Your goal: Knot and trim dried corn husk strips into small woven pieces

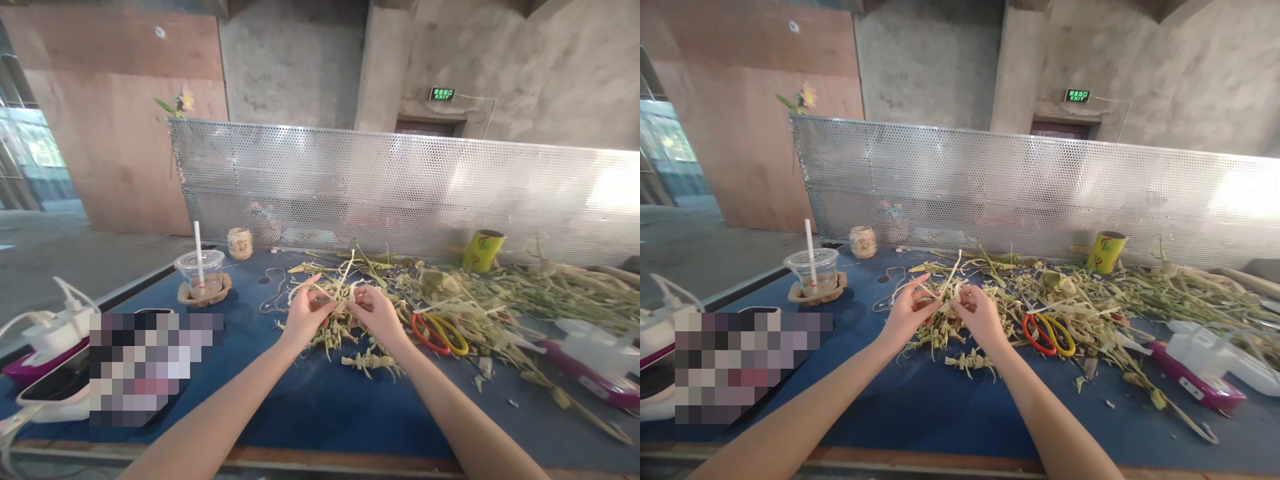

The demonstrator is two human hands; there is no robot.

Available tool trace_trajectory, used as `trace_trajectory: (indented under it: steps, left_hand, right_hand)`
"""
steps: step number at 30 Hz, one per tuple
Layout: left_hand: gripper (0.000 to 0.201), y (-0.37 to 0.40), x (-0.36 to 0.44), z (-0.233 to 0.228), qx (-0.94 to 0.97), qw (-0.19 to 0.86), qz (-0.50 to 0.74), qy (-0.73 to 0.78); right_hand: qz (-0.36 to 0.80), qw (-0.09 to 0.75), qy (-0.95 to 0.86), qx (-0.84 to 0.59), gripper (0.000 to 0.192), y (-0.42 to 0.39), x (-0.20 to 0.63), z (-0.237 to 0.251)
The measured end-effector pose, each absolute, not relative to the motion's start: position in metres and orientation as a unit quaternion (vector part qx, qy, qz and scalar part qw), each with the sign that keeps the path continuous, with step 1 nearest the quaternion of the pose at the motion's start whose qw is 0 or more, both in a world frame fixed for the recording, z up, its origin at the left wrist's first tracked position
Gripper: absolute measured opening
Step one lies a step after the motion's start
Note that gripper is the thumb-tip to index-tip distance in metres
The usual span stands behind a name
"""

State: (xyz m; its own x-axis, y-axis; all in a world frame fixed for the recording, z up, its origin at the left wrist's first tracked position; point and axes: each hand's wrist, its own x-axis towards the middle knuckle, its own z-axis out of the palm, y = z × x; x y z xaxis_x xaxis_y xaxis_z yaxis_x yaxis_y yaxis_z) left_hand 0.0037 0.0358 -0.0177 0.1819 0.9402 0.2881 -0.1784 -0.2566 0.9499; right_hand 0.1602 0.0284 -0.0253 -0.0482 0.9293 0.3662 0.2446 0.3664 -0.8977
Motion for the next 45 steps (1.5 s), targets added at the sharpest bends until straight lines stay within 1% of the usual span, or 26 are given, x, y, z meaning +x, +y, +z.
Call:
trace_trajectory:
  steps: [4,10,12,14,15,16,18,19,21,25,29,31,35,37,38,42,45]
  left_hand:
    - [0.082,0.033,0.003,-0.016,0.603,0.493,0.531,0.335]
    - [0.091,0.037,0.005,-0.022,0.548,0.539,0.548,0.331]
    - [0.09,0.039,0.004,-0.022,0.522,0.552,0.557,0.335]
    - [0.09,0.039,0.003,-0.021,0.503,0.567,0.553,0.344]
    - [0.09,0.039,0.001,-0.02,0.498,0.576,0.546,0.35]
    - [0.091,0.039,0.0,-0.019,0.498,0.585,0.533,0.354]
    - [0.091,0.038,-0.001,-0.018,0.51,0.6,0.505,0.353]
    - [0.09,0.038,-0.002,-0.018,0.518,0.605,0.493,0.35]
    - [0.088,0.038,-0.001,-0.019,0.531,0.615,0.472,0.343]
    - [0.089,0.038,0.002,-0.022,0.541,0.629,0.448,0.334]
    - [0.09,0.036,0.001,-0.017,0.527,0.633,0.455,0.339]
    - [0.092,0.035,-0.001,-0.012,0.52,0.628,0.463,0.346]
    - [0.096,0.035,-0.006,-0.005,0.519,0.617,0.469,0.362]
    - [0.097,0.037,-0.007,-0.005,0.506,0.623,0.468,0.371]
    - [0.097,0.038,-0.007,-0.006,0.498,0.627,0.469,0.374]
    - [0.095,0.04,-0.008,-0.012,0.481,0.634,0.474,0.376]
    - [0.096,0.041,-0.009,-0.015,0.481,0.637,0.475,0.37]
  right_hand:
    - [0.366,0.526,-0.612,-0.465,0.021,0.025,0.158,-0.021]
    - [0.379,0.528,-0.608,-0.457,0.024,0.024,0.153,-0.024]
    - [0.33,0.516,-0.649,-0.452,0.018,0.022,0.157,-0.022]
    - [0.218,0.479,-0.732,-0.432,0.01,0.019,0.164,-0.017]
    - [0.142,0.45,-0.779,-0.412,0.015,0.017,0.169,-0.013]
    - [0.074,0.403,-0.827,-0.386,0.025,0.016,0.174,-0.009]
    - [-0.026,0.308,-0.88,-0.36,0.044,0.015,0.183,-0.004]
    - [-0.059,0.276,-0.89,-0.359,0.048,0.015,0.186,-0.002]
    - [-0.101,0.243,-0.891,-0.369,0.045,0.017,0.19,-0.003]
    - [-0.173,0.251,-0.872,-0.383,0.029,0.021,0.191,-0.007]
    - [-0.282,0.264,-0.848,-0.363,0.023,0.015,0.192,-0.003]
    - [-0.308,0.244,-0.845,-0.363,0.021,0.014,0.196,0.001]
    - [-0.312,0.165,-0.856,-0.379,0.016,0.02,0.203,0.002]
    - [-0.332,0.152,-0.849,-0.382,0.013,0.025,0.204,-0.001]
    - [-0.346,0.156,-0.841,-0.385,0.013,0.027,0.203,-0.003]
    - [-0.399,0.194,-0.826,-0.349,0.036,0.026,0.198,-0.009]
    - [-0.397,0.236,-0.844,-0.273,0.035,0.022,0.194,-0.011]
